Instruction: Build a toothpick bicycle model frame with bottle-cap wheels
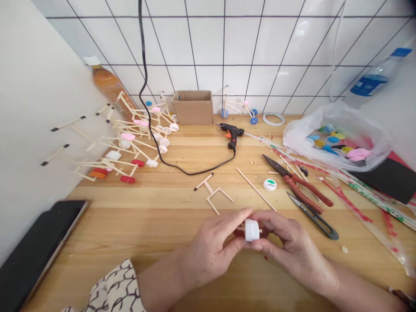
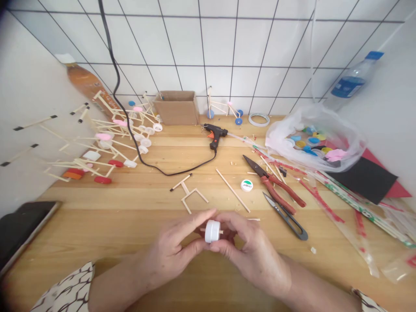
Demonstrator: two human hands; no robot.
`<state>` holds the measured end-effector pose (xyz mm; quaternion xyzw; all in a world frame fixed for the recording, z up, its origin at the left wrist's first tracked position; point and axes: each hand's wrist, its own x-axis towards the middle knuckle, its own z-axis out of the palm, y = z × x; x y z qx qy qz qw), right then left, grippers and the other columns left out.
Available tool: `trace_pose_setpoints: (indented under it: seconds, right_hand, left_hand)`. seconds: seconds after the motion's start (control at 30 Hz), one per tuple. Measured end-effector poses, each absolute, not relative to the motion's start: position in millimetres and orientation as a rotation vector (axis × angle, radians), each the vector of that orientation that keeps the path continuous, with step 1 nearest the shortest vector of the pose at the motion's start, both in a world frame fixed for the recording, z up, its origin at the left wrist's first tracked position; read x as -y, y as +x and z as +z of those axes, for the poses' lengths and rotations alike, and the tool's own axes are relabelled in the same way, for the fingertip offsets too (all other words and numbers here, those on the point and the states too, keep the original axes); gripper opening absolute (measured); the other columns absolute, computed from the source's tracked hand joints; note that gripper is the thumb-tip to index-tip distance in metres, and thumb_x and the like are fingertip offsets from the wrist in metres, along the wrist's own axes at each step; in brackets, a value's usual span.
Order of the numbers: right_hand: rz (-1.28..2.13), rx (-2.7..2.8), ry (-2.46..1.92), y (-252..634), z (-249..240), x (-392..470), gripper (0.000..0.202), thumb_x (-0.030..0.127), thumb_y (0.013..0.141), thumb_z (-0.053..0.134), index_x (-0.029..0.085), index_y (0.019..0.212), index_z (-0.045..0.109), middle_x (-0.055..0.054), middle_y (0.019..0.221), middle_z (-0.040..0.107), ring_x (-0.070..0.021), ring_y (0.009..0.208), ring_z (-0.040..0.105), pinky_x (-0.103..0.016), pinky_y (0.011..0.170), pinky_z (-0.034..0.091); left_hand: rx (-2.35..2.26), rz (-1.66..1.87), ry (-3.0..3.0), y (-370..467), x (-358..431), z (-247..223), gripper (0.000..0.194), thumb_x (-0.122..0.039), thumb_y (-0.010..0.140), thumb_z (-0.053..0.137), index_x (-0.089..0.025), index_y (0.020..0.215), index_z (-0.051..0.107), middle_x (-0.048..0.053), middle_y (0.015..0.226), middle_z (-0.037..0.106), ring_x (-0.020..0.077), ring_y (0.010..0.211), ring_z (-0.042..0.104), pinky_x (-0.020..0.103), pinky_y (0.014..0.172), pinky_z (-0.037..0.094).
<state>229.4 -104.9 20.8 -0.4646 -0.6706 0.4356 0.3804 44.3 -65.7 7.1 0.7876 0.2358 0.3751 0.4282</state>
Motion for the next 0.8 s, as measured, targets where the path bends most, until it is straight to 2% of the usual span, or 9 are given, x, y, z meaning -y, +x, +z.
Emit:
trace_pose_setpoints:
  seconds: [0.1, 0.2, 0.3, 0.47, 0.63, 0.8]
  right_hand:
    - [1.079, 1.733, -1.186, 231, 22, 104, 0.024, 0.024, 0.084, 0.06, 0.024, 0.108, 0.056, -0.001, 0.09, 0.069, -0.0113, 0.075, 0.064, -0.019, 0.068, 0.053]
    - [1.075, 1.72, -1.221, 234, 22, 102, 0.02, 0.023, 0.085, 0.058, 0.023, 0.105, 0.056, -0.001, 0.087, 0.067, -0.0117, 0.074, 0.063, -0.019, 0.066, 0.053]
    - [1.044, 1.737, -1.241, 235, 21, 102, 0.022, 0.024, 0.086, 0.058, 0.022, 0.108, 0.055, -0.002, 0.087, 0.068, -0.012, 0.074, 0.063, -0.02, 0.066, 0.053]
    - [0.93, 1.83, -1.205, 233, 17, 108, 0.029, 0.03, 0.085, 0.06, 0.023, 0.112, 0.054, 0.0, 0.084, 0.068, -0.0119, 0.069, 0.063, -0.02, 0.064, 0.053]
    - [0.816, 1.954, -1.178, 228, 19, 111, 0.024, 0.022, 0.089, 0.054, 0.023, 0.112, 0.053, -0.002, 0.088, 0.066, -0.0152, 0.078, 0.064, -0.023, 0.066, 0.051]
    - [0.835, 2.012, -1.132, 226, 25, 112, 0.021, 0.02, 0.09, 0.05, 0.023, 0.11, 0.054, -0.002, 0.081, 0.064, -0.0188, 0.087, 0.064, -0.026, 0.07, 0.051]
  left_hand:
    - [-0.695, 0.87, 1.927, 43, 66, 10, 0.046, -0.016, 0.08, 0.063, -0.017, 0.123, 0.048, 0.009, 0.111, 0.065, 0.0154, 0.096, 0.063, 0.024, 0.085, 0.051]
    - [-0.795, 0.853, 1.87, 43, 64, 14, 0.023, -0.014, 0.08, 0.062, -0.016, 0.102, 0.058, 0.004, 0.091, 0.069, 0.0121, 0.08, 0.064, 0.021, 0.074, 0.052]
    - [-0.839, 0.894, 1.918, 44, 61, 14, 0.003, -0.013, 0.082, 0.059, -0.015, 0.083, 0.06, 0.001, 0.075, 0.065, 0.0107, 0.068, 0.061, 0.02, 0.065, 0.048]
    - [-0.71, 0.895, 2.049, 43, 60, 10, 0.012, -0.009, 0.086, 0.048, -0.012, 0.081, 0.06, 0.004, 0.07, 0.061, 0.0113, 0.064, 0.055, 0.022, 0.059, 0.044]
    - [-0.561, 0.913, 2.117, 42, 61, 14, 0.015, -0.003, 0.084, 0.045, -0.01, 0.083, 0.058, 0.008, 0.072, 0.061, 0.0132, 0.065, 0.055, 0.023, 0.06, 0.043]
    - [-0.612, 0.754, 2.084, 42, 62, 25, 0.022, -0.009, 0.086, 0.041, -0.012, 0.072, 0.057, 0.003, 0.061, 0.054, 0.0118, 0.057, 0.049, 0.022, 0.054, 0.039]
